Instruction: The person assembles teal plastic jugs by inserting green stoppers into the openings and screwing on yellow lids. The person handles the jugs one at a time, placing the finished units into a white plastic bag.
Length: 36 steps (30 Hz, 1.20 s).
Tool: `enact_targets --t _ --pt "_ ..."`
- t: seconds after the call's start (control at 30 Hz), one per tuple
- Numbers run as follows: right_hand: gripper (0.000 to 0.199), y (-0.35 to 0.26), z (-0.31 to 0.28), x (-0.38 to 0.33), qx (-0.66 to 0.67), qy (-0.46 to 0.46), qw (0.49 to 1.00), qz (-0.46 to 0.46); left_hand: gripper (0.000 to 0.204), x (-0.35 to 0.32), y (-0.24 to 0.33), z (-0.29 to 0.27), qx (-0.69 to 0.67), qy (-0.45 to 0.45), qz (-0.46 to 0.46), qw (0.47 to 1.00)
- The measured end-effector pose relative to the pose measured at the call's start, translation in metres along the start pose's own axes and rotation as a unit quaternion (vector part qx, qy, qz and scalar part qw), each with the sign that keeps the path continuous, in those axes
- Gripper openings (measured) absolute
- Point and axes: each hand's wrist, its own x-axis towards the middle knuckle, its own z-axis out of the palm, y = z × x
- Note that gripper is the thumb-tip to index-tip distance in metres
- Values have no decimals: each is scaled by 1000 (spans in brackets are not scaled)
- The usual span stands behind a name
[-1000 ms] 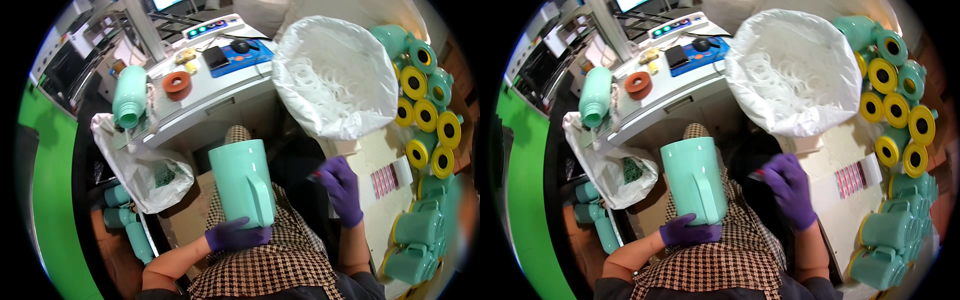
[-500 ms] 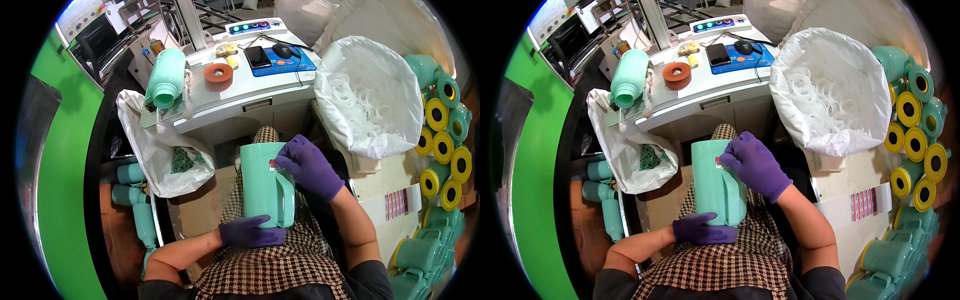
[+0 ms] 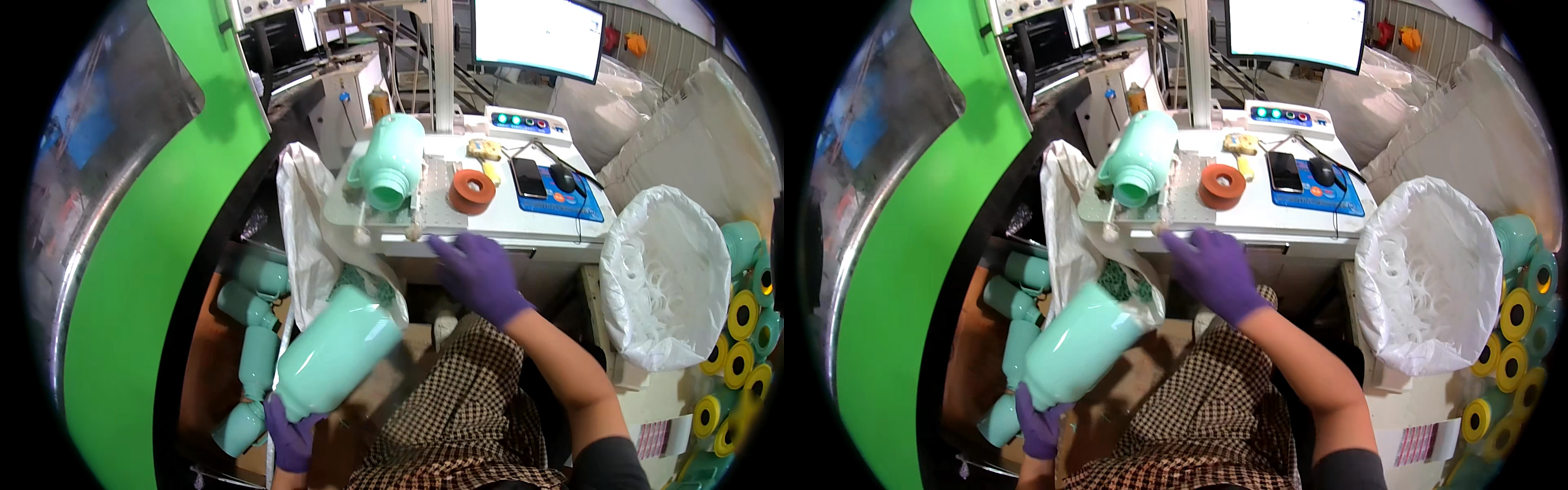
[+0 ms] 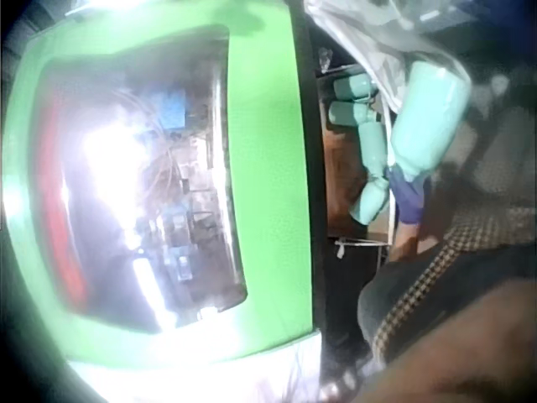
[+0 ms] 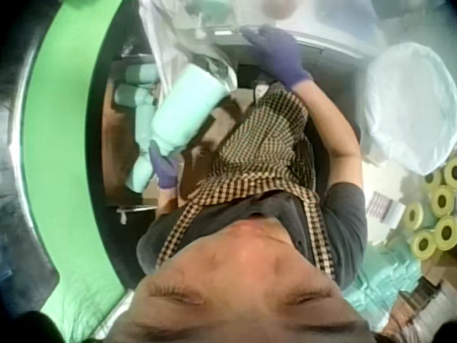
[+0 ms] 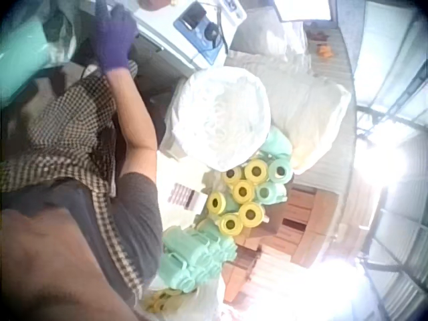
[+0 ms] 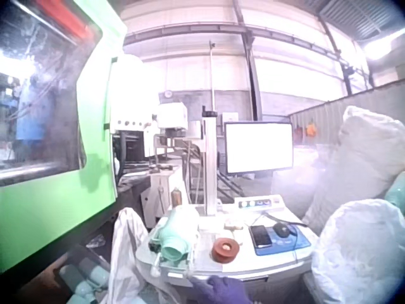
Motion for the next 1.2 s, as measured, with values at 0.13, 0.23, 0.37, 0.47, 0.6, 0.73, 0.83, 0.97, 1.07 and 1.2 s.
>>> enact_targets --t 0.13,0.23,0.37,0.47,0.6,0.73,0.83,0.97,1.07,1.2 --pt "33 19 105 81 -126 -62 988 58 78 12 -4 1 -159 146 -60 975" --pt "15 41 123 91 -126 -61 989 40 80 45 2 -1 64 205 70 974" --pt "27 -14 1 14 -30 32 991 -126 76 85 20 13 -423 292 -116 849" --pt "30 -50 -116 -73 197 72 978 -19 70 141 53 41 -409 237 -17 881" --pt "30 -73 -191 -167 237 222 923 204 65 237 91 133 -188 148 179 954" --pt "37 -79 -240 -214 196 141 922 302 65 304 111 210 -100 142 225 959" --pt "39 -87 -245 -222 214 153 917 300 66 324 117 239 -91 135 197 967" --pt "35 -78 -240 -222 250 101 924 273 67 335 110 254 -124 132 169 969" --pt "36 -65 -222 -210 282 34 935 212 71 343 102 247 -87 143 159 973" --pt "43 -70 -197 -178 373 -42 913 162 77 337 100 226 -83 92 129 984"
